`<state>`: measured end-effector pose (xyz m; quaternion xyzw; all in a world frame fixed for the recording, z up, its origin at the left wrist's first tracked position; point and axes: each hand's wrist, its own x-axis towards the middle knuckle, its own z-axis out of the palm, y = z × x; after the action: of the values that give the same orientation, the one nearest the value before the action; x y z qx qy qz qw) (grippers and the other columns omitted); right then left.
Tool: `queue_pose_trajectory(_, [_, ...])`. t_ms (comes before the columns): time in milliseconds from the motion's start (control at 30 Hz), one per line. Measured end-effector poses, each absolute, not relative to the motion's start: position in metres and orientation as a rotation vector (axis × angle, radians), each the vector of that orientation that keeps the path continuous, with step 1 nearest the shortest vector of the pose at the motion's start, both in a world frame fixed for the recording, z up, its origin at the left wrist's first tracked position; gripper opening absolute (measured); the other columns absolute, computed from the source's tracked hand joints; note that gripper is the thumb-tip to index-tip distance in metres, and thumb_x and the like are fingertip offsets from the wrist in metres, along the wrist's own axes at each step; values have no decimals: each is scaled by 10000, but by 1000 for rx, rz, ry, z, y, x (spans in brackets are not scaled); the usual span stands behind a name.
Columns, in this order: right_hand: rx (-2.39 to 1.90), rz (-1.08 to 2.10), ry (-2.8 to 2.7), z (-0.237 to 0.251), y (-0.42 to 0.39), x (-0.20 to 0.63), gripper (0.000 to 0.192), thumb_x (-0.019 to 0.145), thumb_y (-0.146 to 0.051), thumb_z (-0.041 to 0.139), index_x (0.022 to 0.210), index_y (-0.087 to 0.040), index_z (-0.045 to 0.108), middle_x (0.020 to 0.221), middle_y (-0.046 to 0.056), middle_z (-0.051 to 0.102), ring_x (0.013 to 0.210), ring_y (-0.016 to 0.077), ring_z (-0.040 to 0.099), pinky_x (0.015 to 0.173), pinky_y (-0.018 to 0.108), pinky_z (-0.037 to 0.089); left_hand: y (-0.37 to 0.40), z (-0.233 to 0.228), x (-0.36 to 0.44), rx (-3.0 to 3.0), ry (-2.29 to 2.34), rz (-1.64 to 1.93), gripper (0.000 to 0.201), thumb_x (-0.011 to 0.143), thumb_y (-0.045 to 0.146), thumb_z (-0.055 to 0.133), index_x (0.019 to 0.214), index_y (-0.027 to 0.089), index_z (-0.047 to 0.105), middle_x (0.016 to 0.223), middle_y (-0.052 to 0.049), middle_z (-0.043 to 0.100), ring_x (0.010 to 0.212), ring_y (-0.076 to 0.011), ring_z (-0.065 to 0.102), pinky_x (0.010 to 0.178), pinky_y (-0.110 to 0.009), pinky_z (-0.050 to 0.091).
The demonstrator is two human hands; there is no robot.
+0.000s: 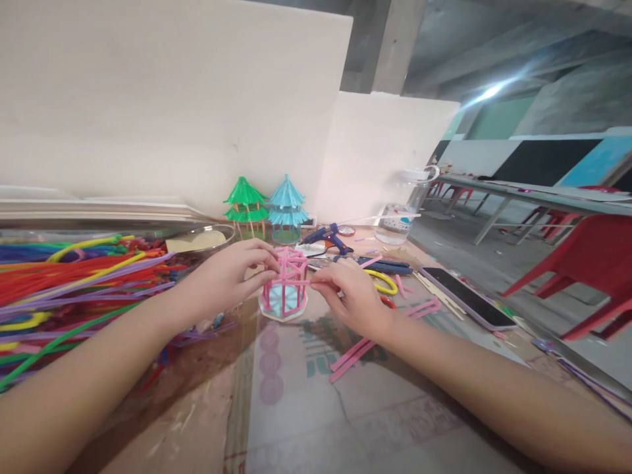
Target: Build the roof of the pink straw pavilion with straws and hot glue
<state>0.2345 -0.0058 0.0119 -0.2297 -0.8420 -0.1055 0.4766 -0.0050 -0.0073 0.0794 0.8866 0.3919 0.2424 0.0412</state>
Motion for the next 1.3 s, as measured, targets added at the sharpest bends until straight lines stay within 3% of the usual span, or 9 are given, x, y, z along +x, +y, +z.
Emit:
queue_pose_trajectory(367, [-660,-250,-2045,11,-4,233,158,988,-274,528,898,-214,643,735,34,695,712,189,613,704,324,452,-14,81,-1,2785,1195,728,264,843,406,490,914,222,665,1088,-60,672,1015,-235,637,932,-370,499])
queue_pose_trajectory(533, [-638,-300,-2029,11,-4,233,143,984,-248,535,891,-204,634,740,32,702,697,177,617,694,306,454,-16,79,3,2789,1178,762,295,865,472,512,873,216,656,1029,-73,667,998,-258,640,865,-384,512])
queue_pose_trajectory(1033, [-673,-168,-2082,11,0,233,124,966,-217,527,918,-196,639,810,58,708,793,206,633,762,339,465,-16,71,5,2811,1181,840,228,886,401,512,832,215,633,1029,-69,653,1041,-247,611,918,-390,489])
queue_pose_trajectory(1300, [-792,10,-2037,11,3,229,194,923,-194,539,1083,-190,650,853,66,693,786,222,610,747,358,465,-15,69,5,2849,1153,890,217,884,371,514,812,203,632,1023,-72,649,1028,-241,614,910,-381,489])
